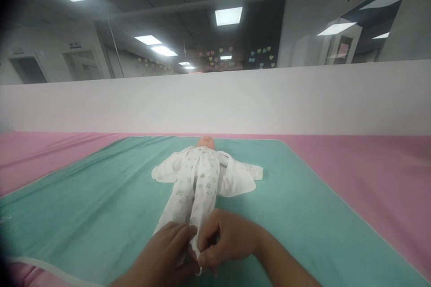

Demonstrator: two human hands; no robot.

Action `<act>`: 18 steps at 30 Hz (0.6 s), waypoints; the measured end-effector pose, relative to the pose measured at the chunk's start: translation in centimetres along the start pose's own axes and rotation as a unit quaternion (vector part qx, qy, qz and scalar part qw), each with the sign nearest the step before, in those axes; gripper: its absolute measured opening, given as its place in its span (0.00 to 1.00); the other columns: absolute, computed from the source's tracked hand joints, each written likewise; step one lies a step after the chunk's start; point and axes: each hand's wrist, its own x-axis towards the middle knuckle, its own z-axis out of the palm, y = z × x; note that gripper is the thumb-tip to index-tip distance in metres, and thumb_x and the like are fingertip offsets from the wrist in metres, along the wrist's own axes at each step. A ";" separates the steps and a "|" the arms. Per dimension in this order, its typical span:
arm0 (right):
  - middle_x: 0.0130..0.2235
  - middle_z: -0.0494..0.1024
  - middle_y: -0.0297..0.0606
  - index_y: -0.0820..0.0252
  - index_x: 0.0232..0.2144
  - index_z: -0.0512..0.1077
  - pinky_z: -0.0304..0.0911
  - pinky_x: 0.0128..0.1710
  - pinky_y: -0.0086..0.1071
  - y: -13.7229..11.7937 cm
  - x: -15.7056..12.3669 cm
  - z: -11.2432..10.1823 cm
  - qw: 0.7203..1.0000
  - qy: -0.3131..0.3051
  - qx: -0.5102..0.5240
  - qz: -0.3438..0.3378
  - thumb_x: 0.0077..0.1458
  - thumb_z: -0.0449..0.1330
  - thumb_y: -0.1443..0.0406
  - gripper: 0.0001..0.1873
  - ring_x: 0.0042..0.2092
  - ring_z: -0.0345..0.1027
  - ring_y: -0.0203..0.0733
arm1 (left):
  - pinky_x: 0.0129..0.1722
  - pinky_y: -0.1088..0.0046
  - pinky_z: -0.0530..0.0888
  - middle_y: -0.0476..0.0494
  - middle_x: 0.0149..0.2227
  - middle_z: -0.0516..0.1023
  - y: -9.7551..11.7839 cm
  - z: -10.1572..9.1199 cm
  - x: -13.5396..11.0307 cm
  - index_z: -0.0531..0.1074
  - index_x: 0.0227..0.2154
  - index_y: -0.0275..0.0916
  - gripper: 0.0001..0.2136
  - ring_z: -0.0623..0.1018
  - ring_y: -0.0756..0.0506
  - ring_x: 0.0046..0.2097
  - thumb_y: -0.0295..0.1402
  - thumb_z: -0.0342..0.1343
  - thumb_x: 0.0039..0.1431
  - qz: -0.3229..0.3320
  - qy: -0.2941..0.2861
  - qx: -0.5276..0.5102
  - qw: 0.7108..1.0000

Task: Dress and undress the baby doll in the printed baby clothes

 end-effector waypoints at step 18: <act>0.22 0.71 0.31 0.67 0.21 0.70 0.60 0.21 0.19 0.6 0.3 -0.3 0.992 -0.058 0.095 0.061 0.43 0.64 0.62 0.12 0.21 0.64 0.27 | 0.31 0.73 0.73 0.48 0.28 0.74 -0.8 1.7 -3.5 0.61 0.47 0.39 0.20 0.74 0.48 0.30 0.21 0.48 0.50 0.051 0.149 0.021 0.987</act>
